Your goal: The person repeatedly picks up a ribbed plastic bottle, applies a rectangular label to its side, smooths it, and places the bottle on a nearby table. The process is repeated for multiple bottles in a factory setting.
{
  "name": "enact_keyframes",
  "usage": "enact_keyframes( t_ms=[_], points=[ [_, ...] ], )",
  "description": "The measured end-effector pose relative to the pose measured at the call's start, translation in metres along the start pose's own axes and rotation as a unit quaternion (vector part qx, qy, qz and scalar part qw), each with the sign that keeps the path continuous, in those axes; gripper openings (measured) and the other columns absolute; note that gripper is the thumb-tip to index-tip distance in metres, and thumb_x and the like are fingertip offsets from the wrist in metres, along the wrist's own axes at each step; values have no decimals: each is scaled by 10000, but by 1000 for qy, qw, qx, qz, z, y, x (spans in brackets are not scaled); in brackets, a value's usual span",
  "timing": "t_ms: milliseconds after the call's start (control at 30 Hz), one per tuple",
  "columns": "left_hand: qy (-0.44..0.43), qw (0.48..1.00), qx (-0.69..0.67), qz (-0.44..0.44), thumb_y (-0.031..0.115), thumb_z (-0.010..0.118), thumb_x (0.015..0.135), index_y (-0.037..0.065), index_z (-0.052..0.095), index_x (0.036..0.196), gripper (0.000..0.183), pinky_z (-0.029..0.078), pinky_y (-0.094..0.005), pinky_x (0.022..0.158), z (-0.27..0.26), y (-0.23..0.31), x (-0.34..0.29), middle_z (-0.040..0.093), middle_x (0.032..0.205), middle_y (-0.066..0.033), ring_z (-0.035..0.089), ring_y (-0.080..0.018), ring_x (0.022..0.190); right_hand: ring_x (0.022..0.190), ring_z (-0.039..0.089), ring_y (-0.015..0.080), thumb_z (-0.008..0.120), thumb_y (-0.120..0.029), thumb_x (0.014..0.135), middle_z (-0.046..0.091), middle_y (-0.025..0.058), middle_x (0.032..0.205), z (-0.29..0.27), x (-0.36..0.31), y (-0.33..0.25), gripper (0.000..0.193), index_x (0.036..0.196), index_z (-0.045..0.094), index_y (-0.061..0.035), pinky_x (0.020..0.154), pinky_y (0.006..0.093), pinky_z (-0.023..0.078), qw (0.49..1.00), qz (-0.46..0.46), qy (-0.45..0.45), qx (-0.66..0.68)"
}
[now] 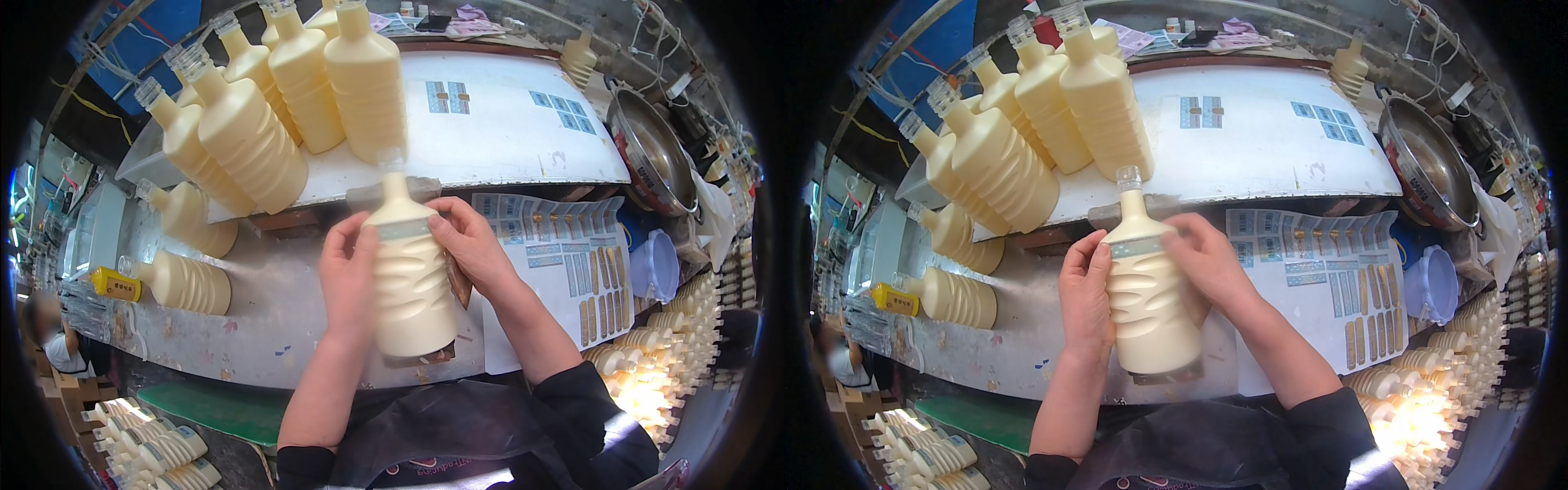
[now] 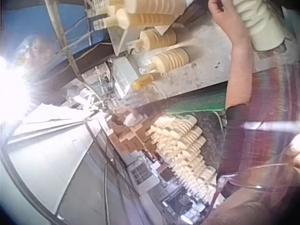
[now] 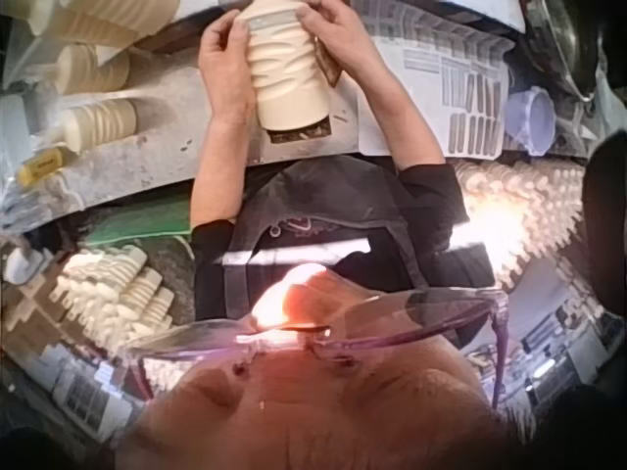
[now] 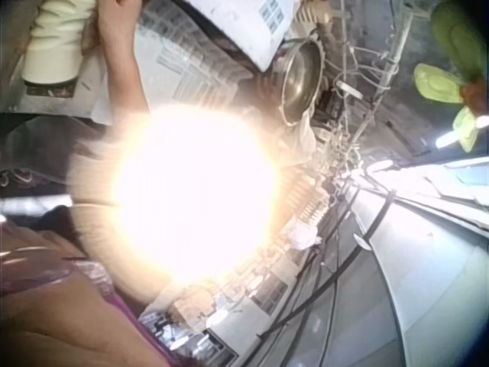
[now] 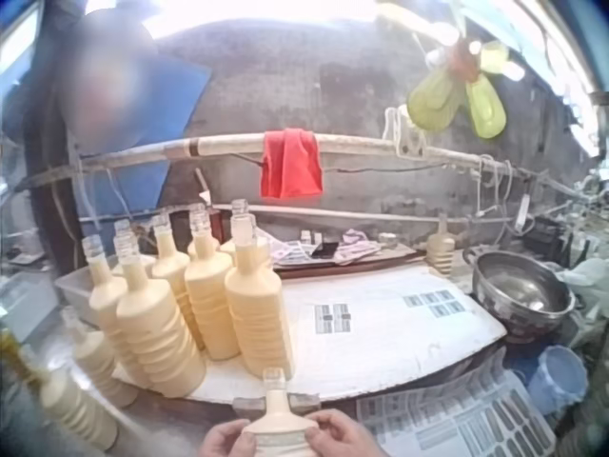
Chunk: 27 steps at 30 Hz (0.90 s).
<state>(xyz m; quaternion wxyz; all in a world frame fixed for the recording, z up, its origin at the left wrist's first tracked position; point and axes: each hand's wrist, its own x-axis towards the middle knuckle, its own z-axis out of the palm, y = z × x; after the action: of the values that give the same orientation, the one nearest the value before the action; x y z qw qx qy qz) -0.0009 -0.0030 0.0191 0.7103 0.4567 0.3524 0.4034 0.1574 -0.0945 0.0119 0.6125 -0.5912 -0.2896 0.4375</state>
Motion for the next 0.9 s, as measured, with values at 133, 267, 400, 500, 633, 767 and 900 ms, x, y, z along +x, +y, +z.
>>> enact_keyframes(
  t_ms=[133, 267, 400, 500, 633, 767, 900],
  points=[
    [-2, 999, -33, -13, 178, 591, 1055, -9, 612, 1258, 277, 511, -293, 944, -3, -1, 1, 663, 1165, -85, 616, -135, 1059, 990, 623, 83, 606, -232, 1066, 682, 53, 1090, 0, 0, -2, 303, 1256, 570, 1, 871, 255, 520, 1000, 3, 1, -11],
    [7, 997, -69, -46, 173, 545, 1070, 7, 605, 1247, 250, 511, -303, 949, 3, 9, -2, 659, 1151, -78, 608, -127, 1065, 1001, 619, 86, 609, -228, 1062, 680, 54, 1090, 0, -1, -3, 305, 1258, 568, 1, 883, 256, 515, 1000, 6, 3, -7],
    [-20, 999, 32, 6, 158, 581, 1047, 25, 588, 1251, 244, 498, -303, 962, 1, 1, -1, 630, 1188, -83, 594, -135, 1077, 982, 600, 76, 600, -229, 1065, 668, 36, 1074, 0, -3, -3, 297, 1249, 584, 4, 868, 251, 501, 1000, 0, 4, -4],
    [-28, 1000, 11, -8, 241, 558, 1062, 29, 576, 1250, 283, 486, -309, 966, 4, 5, -4, 603, 1200, -94, 578, -153, 1077, 916, 570, 68, 531, -285, 1090, 640, 3, 1004, -1, -4, -11, 332, 1222, 642, -1, 835, 231, 471, 999, -4, 26, -34],
    [-43, 999, 31, -5, 351, 468, 1089, 28, 540, 1259, 372, 471, -325, 973, -2, 7, 2, 584, 1174, -96, 558, -171, 1081, 871, 552, 92, 484, -268, 1073, 604, -15, 932, -29, 3, -31, 355, 1185, 708, -16, 843, 264, 462, 995, -8, 40, 93],
    [-67, 994, 90, 0, 352, 474, 1093, 33, 515, 1273, 369, 453, -318, 979, 2, 11, 6, 561, 1176, -74, 524, -161, 1093, 1003, 675, 202, 667, -159, 916, 706, 109, 1094, 7, 10, -58, 354, 1208, 616, 35, 896, 333, 533, 981, -139, 133, 1],
    [-57, 979, 192, 42, 295, 498, 1108, 55, 516, 1246, 277, 461, -296, 952, -6, -6, 18, 558, 1161, -39, 513, -120, 1053, 1101, 658, 375, 571, -148, 971, 649, 259, 1199, 52, 13, -54, 339, 1270, 536, 7, 970, 439, 498, 933, -258, 121, -219]
  ],
)
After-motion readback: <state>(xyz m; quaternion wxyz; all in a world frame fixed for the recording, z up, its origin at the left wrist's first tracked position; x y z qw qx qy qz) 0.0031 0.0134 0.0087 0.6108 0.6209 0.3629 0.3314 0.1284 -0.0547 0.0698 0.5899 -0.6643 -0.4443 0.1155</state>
